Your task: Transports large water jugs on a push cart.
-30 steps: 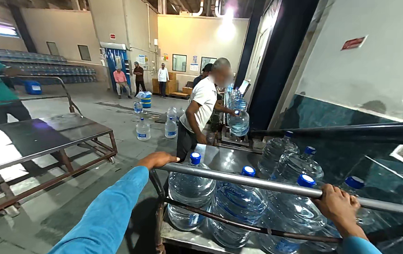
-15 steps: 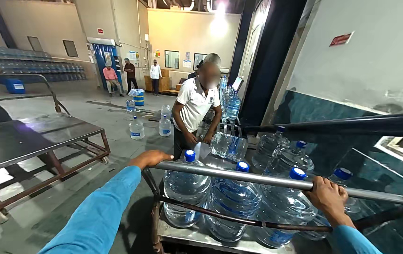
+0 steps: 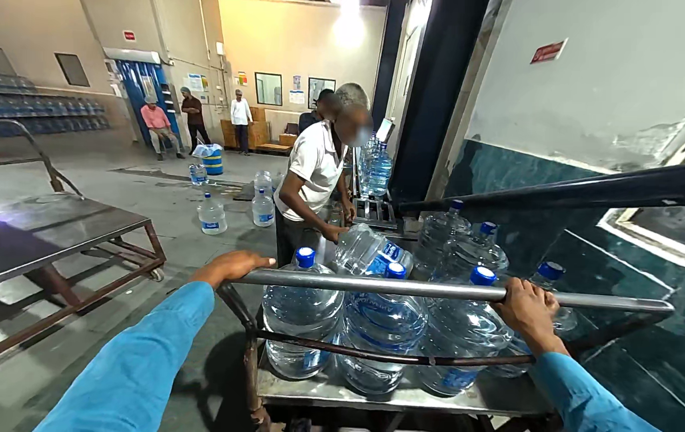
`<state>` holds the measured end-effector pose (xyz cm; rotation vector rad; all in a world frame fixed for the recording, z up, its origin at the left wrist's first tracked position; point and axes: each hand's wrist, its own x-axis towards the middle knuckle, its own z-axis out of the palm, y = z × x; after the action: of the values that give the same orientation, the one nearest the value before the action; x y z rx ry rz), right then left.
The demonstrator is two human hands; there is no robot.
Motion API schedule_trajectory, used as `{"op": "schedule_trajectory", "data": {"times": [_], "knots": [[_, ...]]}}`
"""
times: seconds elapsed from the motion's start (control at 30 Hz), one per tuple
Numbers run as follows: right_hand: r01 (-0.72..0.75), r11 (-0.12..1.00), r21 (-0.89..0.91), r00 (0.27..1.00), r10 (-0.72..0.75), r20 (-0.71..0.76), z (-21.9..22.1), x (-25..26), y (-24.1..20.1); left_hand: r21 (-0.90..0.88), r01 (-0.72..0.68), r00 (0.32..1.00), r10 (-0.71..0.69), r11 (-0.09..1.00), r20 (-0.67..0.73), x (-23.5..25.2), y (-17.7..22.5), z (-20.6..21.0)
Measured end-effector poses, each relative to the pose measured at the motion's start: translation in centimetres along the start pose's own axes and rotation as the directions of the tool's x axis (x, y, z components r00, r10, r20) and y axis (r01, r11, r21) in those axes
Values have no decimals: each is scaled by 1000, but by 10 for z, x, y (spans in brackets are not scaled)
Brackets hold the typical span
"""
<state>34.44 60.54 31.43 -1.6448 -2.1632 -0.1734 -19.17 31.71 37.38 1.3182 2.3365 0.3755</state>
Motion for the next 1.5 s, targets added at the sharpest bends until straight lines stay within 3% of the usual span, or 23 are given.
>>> {"op": "schedule_trajectory", "data": {"times": [1.33, 1.5], "knots": [[-12, 1000, -9, 1000, 12, -4, 2, 1, 0, 72, -7, 1000, 7, 997, 1, 7, -6, 2], [11, 999, 52, 1000, -10, -29, 5, 0, 3, 49, -18, 1000, 18, 999, -14, 7, -6, 2]]}}
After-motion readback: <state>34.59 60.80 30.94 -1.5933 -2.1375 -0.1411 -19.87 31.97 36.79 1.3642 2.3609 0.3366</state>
